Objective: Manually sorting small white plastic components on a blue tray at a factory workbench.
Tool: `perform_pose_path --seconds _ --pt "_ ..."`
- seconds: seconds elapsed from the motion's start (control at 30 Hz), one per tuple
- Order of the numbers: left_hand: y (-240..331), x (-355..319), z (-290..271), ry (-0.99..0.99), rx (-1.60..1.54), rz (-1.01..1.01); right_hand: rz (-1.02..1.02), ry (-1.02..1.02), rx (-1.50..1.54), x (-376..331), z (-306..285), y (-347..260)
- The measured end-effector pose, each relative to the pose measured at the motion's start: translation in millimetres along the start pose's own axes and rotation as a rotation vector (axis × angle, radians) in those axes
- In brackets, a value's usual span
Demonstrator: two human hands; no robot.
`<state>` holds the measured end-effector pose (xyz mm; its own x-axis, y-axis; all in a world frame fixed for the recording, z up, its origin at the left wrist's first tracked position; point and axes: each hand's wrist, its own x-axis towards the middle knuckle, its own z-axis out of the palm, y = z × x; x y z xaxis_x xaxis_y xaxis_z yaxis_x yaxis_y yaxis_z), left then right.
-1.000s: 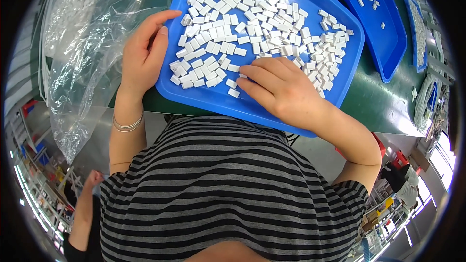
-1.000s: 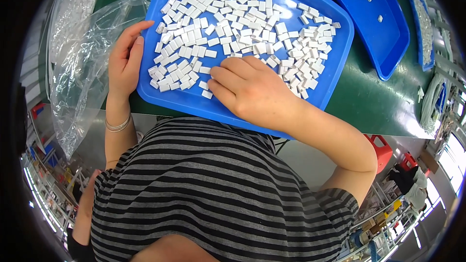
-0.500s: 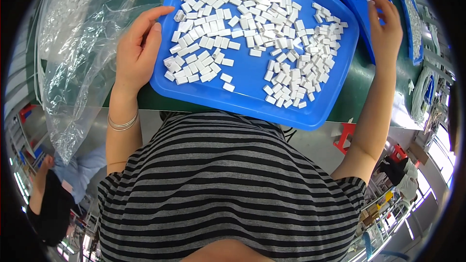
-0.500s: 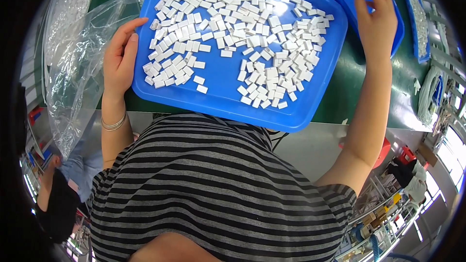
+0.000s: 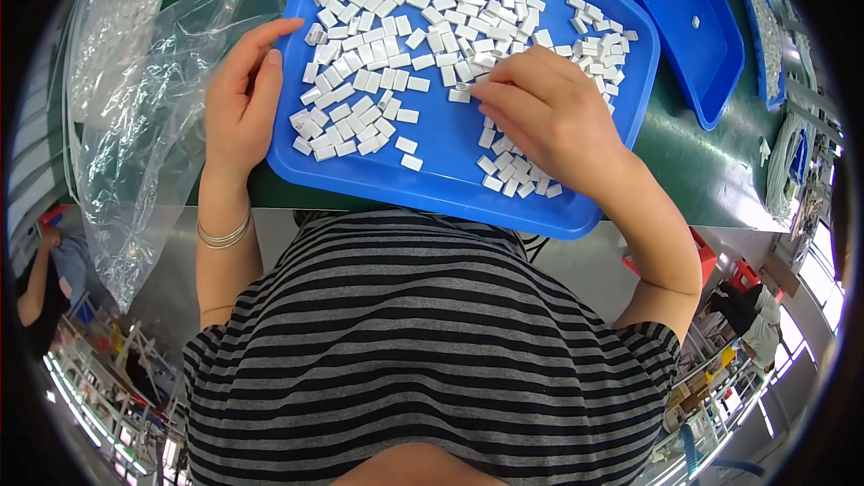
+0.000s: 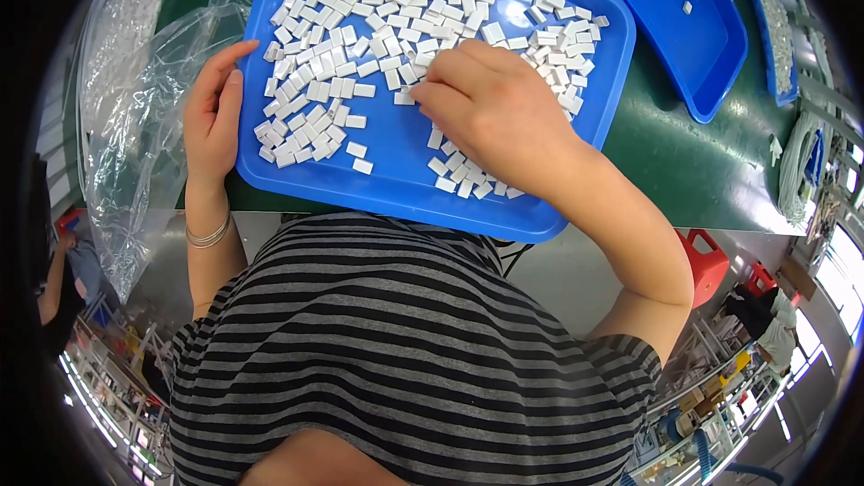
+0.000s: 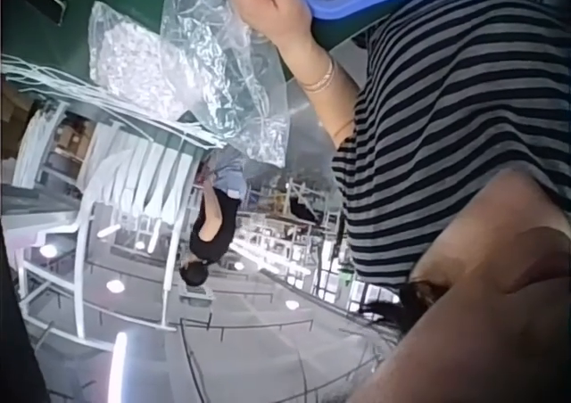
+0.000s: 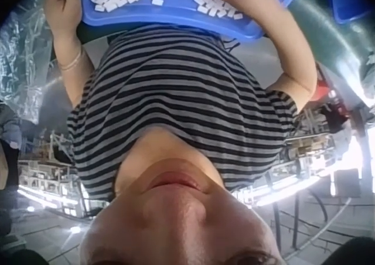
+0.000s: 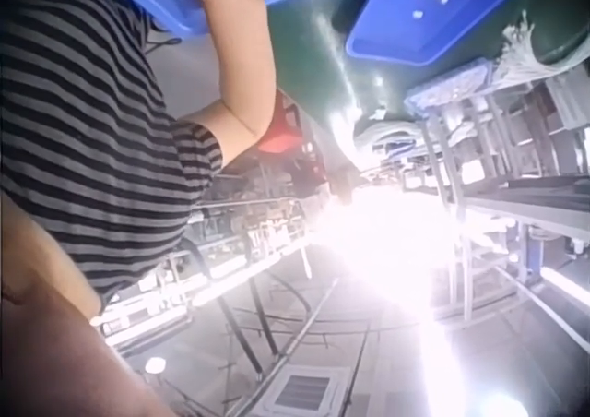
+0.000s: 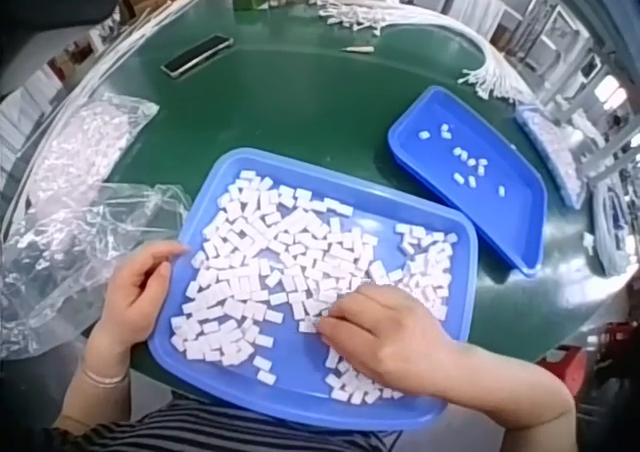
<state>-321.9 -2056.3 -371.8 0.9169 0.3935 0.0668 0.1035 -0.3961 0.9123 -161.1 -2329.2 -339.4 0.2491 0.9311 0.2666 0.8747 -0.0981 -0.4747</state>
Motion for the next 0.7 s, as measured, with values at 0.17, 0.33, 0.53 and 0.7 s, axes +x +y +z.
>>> perform_pose_path --seconds 0.17,0.33,0.53,0.7 --pt "-2 0 0 0.01 0.002 0.002 -0.09 -0.101 -0.126 10 10 -7" --pt "-1 1 0 0.007 0.02 -0.005 -0.148 -0.142 -0.202 9 12 -16" --pt "-2 -1 0 0.021 -0.001 -0.006 -0.073 -0.107 -0.133 9 10 -20" --pt "-3 -1 -3 -0.001 0.012 -0.022 -0.01 -0.002 -0.021 19 1 -9"
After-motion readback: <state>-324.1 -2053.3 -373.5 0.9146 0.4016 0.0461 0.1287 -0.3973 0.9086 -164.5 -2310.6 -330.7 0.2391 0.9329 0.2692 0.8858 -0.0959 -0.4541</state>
